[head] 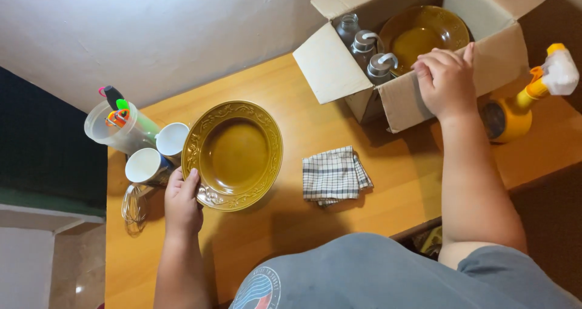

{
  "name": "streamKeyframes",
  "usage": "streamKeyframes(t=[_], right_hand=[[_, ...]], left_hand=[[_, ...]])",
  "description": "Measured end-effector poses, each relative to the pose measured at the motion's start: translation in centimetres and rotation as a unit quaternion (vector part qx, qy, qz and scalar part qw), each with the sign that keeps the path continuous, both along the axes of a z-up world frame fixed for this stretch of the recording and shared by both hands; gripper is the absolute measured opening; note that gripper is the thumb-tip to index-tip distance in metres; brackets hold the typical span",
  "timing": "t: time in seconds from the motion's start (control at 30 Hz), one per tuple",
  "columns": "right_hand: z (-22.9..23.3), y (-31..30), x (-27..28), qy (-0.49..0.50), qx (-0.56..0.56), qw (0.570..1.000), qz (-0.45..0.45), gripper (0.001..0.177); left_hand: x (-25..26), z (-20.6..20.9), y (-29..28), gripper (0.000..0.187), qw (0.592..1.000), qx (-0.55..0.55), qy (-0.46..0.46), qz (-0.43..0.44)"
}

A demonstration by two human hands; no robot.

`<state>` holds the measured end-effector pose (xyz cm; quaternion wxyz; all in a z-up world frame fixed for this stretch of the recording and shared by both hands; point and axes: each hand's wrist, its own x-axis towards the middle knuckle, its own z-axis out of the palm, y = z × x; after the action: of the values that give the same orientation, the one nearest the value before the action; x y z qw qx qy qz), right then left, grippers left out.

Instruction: The person removes plates and glasses from a cardboard box, wipes each item with a cloth, and then places the plates back into the box while leaving the glasses on the table.

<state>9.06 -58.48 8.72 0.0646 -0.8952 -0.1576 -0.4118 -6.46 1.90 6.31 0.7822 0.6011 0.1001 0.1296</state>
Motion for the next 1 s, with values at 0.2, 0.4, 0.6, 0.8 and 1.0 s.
streamKeyframes(t=[0.2,0.4,0.6,0.8,1.0], right_hand=[[-3.6,-0.3,4.7,-0.072,0.056,0.996,-0.017,0.041],[-3.3,2.9,3.1,-0.11,0.078,0.991,-0.005,0.04],[-1.2,8.8,-2.0,-0.078,0.106,0.991,0.003,0.039],[0.0,14.4,-7.0,-0.039,0.085,0.996,0.009,0.037],[3.4,19.7,-14.3,0.055,0.064,0.996,0.038,0.029]], left_hand=[[-0.5,3.0,-3.5,0.025,0.997,-0.07,-0.023,-0.009],[-0.5,4.4,-5.5,0.027,0.994,-0.096,-0.037,-0.022],[-0.3,6.6,-7.4,0.029,0.994,-0.093,-0.035,-0.044],[1.3,7.9,-8.5,0.031,0.993,-0.083,-0.039,-0.077],[2.6,9.5,-9.9,0.033,0.99,-0.073,-0.044,-0.116]])
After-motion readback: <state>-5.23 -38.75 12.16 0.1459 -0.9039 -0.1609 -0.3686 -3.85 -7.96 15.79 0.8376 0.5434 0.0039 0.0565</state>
